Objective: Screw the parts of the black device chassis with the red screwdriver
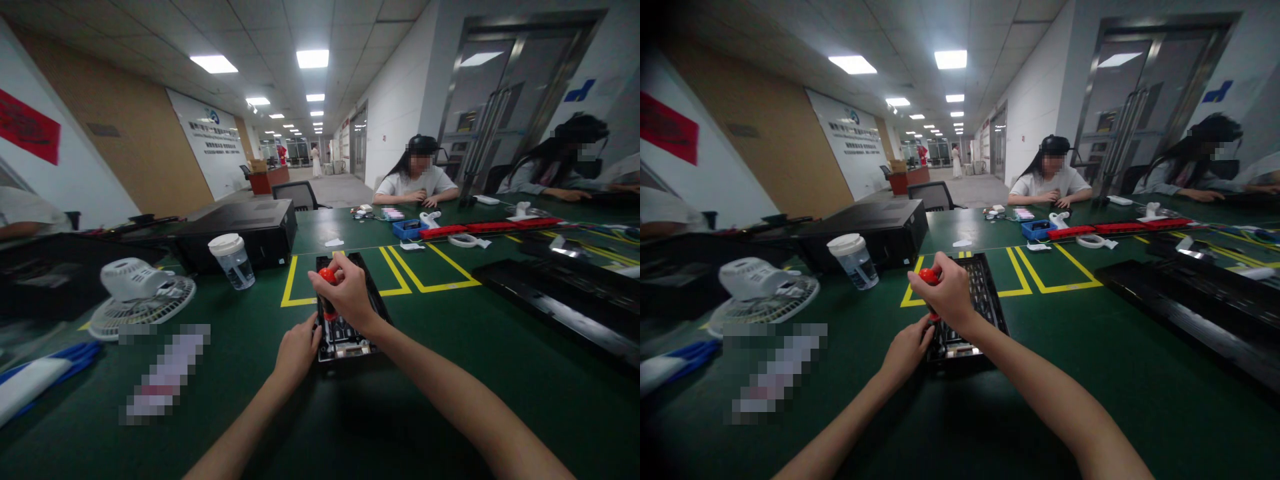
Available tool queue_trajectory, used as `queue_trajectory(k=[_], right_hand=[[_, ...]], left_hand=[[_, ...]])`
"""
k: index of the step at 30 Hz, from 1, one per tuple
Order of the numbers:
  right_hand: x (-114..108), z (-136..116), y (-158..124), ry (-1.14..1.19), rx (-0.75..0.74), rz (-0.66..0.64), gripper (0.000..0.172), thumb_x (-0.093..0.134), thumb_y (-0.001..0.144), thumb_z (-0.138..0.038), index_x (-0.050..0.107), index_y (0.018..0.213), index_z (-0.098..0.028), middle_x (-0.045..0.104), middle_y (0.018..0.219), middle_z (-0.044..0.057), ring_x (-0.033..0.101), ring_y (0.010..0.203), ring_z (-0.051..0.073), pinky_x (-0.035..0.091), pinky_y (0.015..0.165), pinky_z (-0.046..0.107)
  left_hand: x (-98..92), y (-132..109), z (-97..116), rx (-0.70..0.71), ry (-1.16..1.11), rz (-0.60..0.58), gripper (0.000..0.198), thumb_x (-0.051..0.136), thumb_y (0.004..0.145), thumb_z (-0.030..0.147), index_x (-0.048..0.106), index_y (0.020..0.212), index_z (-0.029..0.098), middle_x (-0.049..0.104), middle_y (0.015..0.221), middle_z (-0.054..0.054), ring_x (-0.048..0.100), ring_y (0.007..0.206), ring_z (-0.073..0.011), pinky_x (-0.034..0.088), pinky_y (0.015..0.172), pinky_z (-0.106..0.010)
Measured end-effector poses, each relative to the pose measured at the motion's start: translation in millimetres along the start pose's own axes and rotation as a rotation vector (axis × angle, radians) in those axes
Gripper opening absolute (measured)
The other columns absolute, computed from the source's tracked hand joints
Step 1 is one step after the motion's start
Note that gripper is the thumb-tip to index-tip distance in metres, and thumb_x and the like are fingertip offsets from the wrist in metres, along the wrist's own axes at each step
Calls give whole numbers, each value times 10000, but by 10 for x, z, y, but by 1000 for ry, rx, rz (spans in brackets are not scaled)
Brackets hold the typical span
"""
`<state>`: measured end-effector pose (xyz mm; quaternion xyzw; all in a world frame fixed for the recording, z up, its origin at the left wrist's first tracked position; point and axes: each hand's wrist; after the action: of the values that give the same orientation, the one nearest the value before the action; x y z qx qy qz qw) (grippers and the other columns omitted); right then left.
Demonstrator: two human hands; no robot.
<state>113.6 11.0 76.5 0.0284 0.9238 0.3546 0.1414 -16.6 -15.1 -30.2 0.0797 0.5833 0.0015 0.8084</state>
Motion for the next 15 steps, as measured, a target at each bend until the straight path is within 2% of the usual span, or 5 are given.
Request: queue_trajectory(k=[5,10,15], right_hand=[[-20,-2,0,-7,12,-1,302,591,735,-375,372,643,-188,382,530,-73,356,470,69,275,477,191],[-41,24,28,89,53,-25,262,605,718,-342,396,694,-187,401,553,-79,369,471,71,282,474,190],[-86,73,93,154,17,-109,113,534,762,-253,504,708,-158,498,639,-37,462,589,101,373,596,223]], left_hand=[[14,6,-8,4,-6,11,403,309,909,339,418,1275,209,651,1021,-79,604,922,-181,403,760,-252],[17,0,-18,13,-11,17,406,304,911,343,415,1278,210,653,1018,-76,606,916,-177,406,763,-252],[17,1,-21,4,8,10,419,297,912,358,424,1279,198,653,1020,-84,606,924,-182,409,770,-258]])
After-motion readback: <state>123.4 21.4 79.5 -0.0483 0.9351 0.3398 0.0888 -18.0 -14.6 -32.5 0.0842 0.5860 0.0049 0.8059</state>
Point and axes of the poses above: each hand's wrist, its own y-axis towards the middle knuckle, its own x-axis out of the palm, z = x × y
